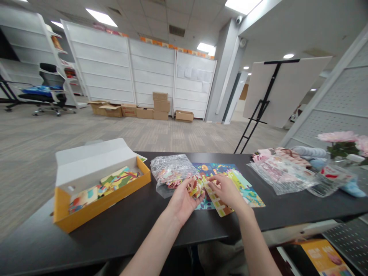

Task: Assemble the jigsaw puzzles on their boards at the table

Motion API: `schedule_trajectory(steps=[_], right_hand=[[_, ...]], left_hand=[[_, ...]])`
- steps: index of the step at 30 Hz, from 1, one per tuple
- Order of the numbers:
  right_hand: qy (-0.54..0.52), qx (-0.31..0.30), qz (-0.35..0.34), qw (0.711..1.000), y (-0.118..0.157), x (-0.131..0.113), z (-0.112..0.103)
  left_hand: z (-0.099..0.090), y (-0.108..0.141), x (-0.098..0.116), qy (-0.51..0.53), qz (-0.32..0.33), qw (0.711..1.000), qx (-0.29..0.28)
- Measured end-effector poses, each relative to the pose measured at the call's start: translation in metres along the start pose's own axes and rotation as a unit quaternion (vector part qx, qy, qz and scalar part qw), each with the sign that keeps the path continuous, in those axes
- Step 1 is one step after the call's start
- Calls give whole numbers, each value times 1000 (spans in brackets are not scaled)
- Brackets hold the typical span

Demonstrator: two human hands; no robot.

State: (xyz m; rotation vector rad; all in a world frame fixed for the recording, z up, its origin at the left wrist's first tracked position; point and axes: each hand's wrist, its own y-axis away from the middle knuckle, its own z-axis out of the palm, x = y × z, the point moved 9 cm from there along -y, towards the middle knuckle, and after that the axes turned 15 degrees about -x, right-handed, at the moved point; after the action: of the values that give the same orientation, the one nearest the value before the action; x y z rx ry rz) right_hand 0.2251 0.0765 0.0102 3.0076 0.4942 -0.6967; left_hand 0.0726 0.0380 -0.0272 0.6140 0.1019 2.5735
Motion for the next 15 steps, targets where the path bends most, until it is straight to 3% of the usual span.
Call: schedule_trajectory(steps=[6, 15], right_hand=[[75, -41, -39, 996, -32, -14, 28], [48, -52, -7, 997, -45, 6, 38]], left_hand=[[0, 4, 4, 6, 3, 1000, -11], [7, 13, 12, 9, 12, 999, -29]])
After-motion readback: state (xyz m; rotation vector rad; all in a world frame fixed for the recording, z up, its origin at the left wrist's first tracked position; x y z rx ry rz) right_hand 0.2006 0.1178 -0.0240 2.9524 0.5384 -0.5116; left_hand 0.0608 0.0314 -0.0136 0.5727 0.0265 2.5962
